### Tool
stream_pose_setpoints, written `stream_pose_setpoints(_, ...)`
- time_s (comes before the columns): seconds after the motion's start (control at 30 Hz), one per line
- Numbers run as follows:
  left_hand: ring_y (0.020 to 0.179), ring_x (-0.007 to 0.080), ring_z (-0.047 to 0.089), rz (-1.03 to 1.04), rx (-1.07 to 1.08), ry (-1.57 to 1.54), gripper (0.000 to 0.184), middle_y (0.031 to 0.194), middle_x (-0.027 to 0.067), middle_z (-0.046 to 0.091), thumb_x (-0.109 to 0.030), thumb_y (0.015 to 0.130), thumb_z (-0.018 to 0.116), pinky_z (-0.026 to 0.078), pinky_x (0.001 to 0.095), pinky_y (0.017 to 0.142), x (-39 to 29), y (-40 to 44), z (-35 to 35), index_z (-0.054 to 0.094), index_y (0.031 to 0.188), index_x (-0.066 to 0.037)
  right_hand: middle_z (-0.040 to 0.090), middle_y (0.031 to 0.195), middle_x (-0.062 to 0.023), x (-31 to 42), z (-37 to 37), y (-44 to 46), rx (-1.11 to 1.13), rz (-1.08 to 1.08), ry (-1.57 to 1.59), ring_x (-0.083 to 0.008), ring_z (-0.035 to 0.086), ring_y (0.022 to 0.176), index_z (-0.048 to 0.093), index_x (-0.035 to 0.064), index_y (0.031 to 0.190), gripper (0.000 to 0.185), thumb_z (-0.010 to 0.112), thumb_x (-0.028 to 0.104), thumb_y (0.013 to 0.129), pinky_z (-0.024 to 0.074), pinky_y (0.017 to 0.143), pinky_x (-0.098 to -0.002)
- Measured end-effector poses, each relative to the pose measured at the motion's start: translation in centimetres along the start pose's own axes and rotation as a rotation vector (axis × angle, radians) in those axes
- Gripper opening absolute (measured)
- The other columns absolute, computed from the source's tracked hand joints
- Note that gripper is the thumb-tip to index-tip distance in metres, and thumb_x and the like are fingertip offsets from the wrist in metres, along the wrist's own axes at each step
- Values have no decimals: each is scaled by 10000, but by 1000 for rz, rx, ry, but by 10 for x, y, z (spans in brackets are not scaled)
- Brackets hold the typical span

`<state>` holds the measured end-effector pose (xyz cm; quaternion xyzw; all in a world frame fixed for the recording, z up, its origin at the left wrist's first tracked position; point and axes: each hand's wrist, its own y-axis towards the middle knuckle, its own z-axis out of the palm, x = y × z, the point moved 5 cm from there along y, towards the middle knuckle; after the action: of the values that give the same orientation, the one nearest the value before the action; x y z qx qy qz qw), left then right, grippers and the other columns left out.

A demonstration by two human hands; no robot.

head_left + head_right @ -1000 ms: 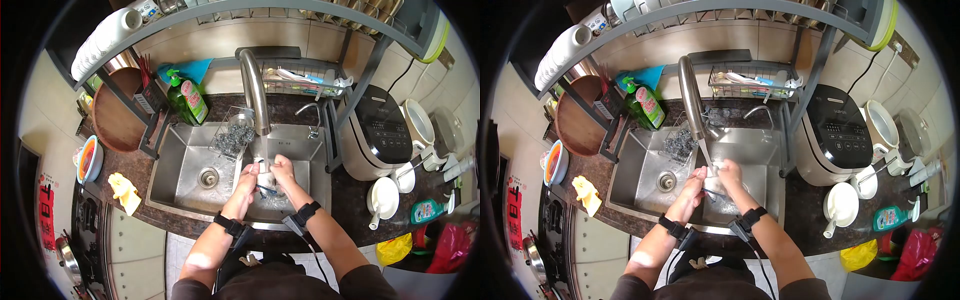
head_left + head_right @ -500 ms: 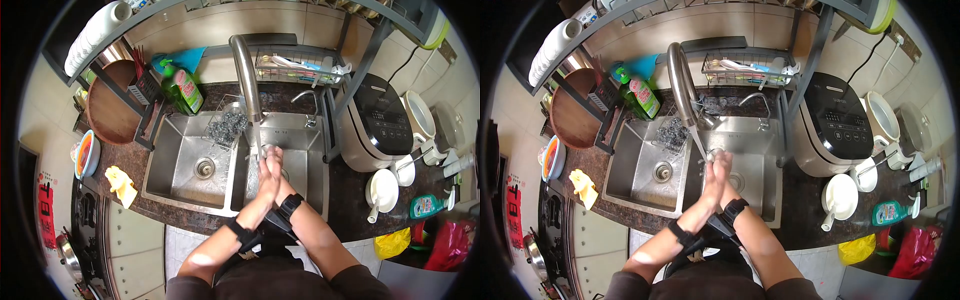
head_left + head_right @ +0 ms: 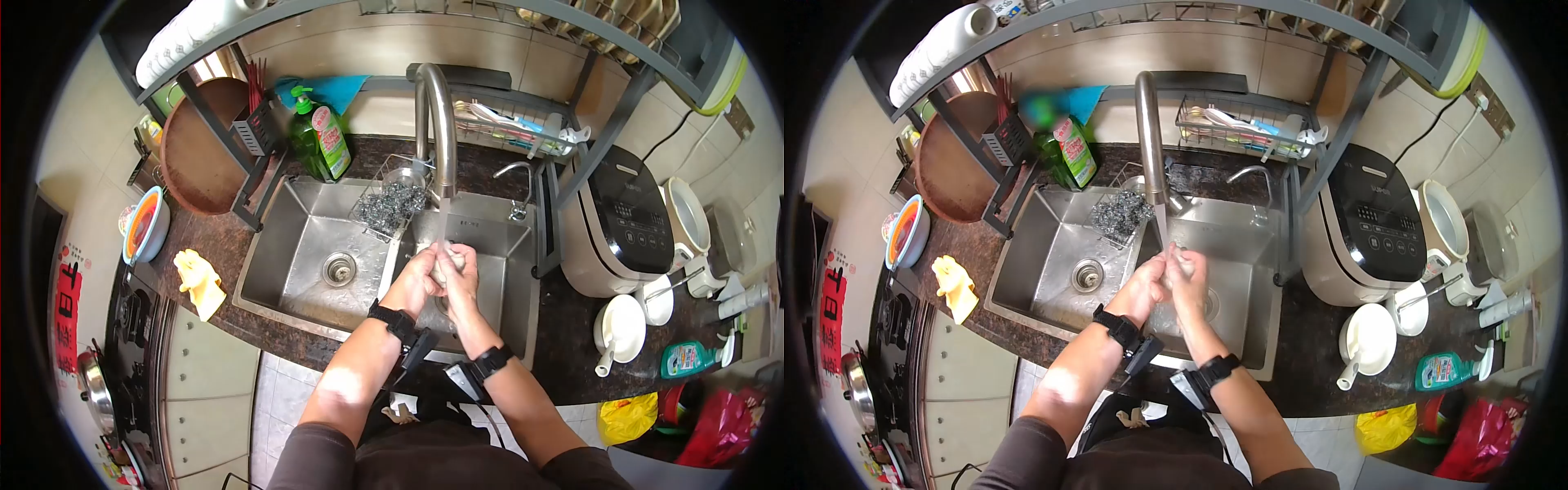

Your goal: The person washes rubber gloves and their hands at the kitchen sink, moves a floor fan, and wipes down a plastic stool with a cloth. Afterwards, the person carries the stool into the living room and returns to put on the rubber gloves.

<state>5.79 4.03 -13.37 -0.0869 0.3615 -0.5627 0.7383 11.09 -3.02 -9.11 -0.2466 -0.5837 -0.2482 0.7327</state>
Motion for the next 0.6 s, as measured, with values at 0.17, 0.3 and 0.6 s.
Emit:
stream_pose_setpoints(0.17, 778, 171, 563, 459, -10, 173, 221, 955, 108, 540, -255, 897, 418, 487, 350, 722, -1, -18, 11, 486, 1011, -78, 150, 1371, -216, 48, 18, -42, 274, -348, -585, -394, 222, 1235, 442, 153, 1243, 513, 584, 315, 778, 214, 1011, -438)
stream_pose_setpoints(0.3, 826, 152, 542, 825, -58, 541, 253, 988, 93, 520, -228, 922, 334, 476, 317, 707, 13, 15, 4, 461, 1068, -64, 330, 1289, -219, 9, 15, 12, 119, -252, -427, -341, 347, 1174, 470, 113, 1204, 456, 558, 299, 797, 282, 976, -393)
stream_pose_setpoints(0.6, 822, 275, 588, 176, -211, -269, 475, 963, 97, 595, -493, 890, 288, 460, 482, 712, -6, -30, 31, 558, 977, -113, 580, 809, -44, 5, 12, 32, 81, 101, 81, -173, 558, 777, 537, 51, 923, 143, 520, 87, 785, 460, 691, -285)
